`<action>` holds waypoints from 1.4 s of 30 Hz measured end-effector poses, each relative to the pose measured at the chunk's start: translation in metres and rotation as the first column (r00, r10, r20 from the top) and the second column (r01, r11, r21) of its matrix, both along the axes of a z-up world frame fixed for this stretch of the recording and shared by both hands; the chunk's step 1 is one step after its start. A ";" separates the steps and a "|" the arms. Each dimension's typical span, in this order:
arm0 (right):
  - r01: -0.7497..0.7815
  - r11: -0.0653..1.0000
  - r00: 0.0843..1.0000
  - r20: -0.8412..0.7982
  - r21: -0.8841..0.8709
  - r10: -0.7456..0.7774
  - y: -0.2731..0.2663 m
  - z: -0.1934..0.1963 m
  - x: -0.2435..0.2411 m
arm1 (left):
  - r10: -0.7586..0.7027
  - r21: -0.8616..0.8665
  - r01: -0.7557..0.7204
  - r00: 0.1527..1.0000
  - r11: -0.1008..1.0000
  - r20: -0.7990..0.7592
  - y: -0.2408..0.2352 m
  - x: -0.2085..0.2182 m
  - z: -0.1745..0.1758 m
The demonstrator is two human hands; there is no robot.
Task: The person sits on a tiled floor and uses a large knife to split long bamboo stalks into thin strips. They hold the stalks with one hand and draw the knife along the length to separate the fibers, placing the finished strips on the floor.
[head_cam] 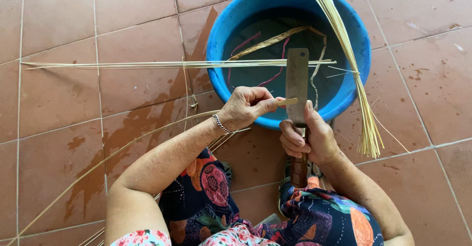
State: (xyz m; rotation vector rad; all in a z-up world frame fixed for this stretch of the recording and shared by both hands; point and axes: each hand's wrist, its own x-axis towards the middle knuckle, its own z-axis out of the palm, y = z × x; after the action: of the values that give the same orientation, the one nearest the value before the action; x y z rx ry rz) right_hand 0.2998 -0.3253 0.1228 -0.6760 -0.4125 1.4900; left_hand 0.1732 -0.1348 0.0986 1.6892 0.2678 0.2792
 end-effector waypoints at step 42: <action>0.046 0.995 0.996 0.077 0.086 -0.052 0.003 -0.009 0.006 | 0.111 0.310 -0.173 0.972 0.935 0.206 -0.009 0.008 -0.013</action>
State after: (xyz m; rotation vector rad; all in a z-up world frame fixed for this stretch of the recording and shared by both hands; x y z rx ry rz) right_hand 0.3055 -0.3226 0.1143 -0.6755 -0.5135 1.3949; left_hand 0.1816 -0.1436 0.0859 1.9585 0.2136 0.6145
